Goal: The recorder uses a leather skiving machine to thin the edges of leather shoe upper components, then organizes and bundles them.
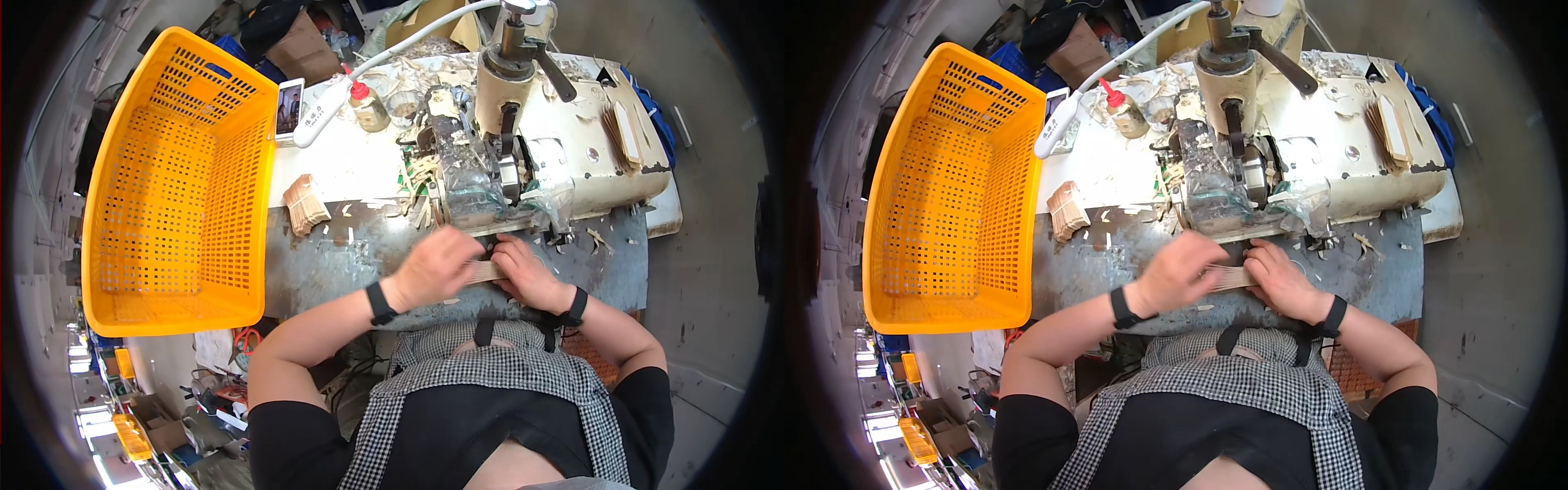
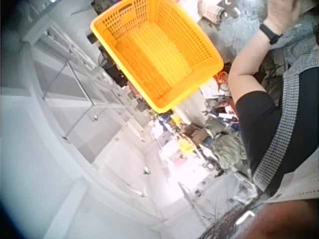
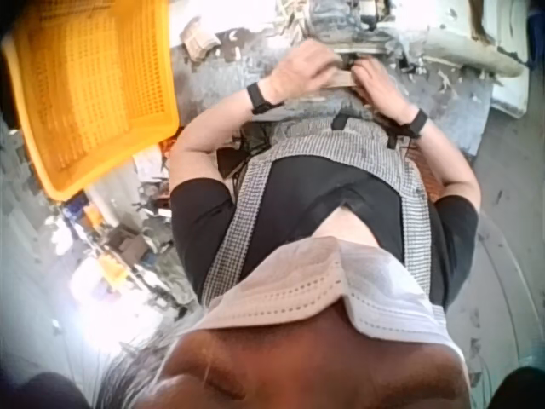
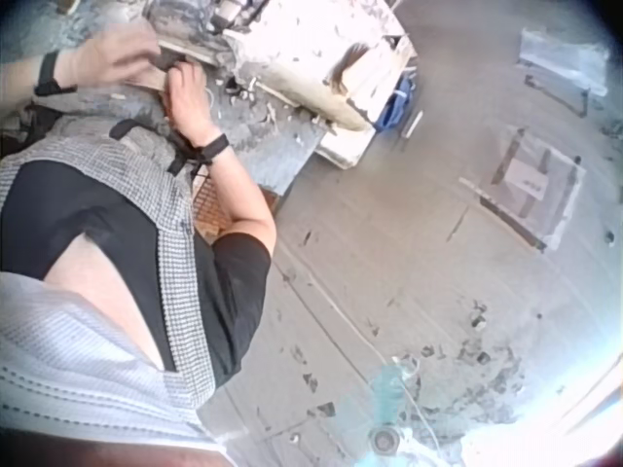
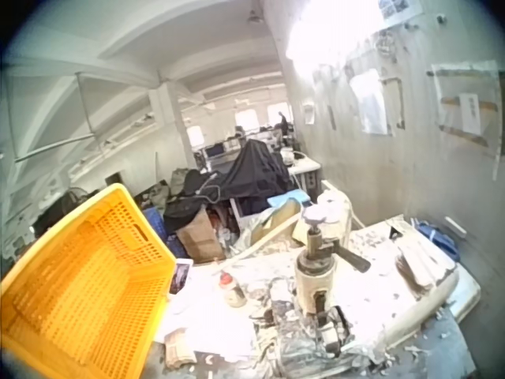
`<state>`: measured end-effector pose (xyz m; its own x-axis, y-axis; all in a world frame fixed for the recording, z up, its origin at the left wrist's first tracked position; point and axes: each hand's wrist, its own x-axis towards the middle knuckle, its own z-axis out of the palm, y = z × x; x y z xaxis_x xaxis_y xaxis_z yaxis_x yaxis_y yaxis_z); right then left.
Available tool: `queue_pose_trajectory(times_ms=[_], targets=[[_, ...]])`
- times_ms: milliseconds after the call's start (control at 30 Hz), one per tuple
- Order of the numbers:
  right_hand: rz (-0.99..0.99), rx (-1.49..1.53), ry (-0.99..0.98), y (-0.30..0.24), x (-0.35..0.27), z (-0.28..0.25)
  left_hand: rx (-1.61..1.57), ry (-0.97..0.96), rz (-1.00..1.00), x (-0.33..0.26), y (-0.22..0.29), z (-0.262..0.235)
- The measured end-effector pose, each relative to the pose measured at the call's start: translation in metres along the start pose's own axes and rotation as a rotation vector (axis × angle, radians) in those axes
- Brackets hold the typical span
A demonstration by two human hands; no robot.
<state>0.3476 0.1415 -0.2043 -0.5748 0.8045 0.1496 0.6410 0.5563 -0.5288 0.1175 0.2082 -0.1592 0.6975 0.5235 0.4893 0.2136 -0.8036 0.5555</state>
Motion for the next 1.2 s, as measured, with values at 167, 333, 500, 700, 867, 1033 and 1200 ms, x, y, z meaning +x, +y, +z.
queue_pose_trajectory(times_ms=[167,333,500,700,867,1033,1200], targets=[[0.017,0.169,0.067,-0.007,0.0,-0.022,0.296,0.164,-0.506,0.028,-0.071,-0.058],[0.078,0.243,0.147,-0.013,0.005,-0.038,0.539,0.039,-0.27,0.062,-0.151,-0.077],[0.091,0.289,0.178,-0.018,0.005,-0.044,0.498,-0.267,-0.623,0.093,-0.211,-0.058],[0.111,0.284,0.186,-0.012,-0.002,-0.043,0.446,-0.46,-0.729,0.117,-0.214,-0.061],[0.082,0.327,0.185,-0.013,0.005,-0.048,0.568,-0.121,-0.57,0.104,-0.195,-0.069],[0.114,0.399,0.185,-0.012,0.009,-0.064,0.261,-0.016,-0.387,0.099,-0.092,-0.081],[0.176,0.525,0.108,-0.017,0.025,-0.074,-0.063,-0.197,0.102,0.069,-0.006,-0.05]])
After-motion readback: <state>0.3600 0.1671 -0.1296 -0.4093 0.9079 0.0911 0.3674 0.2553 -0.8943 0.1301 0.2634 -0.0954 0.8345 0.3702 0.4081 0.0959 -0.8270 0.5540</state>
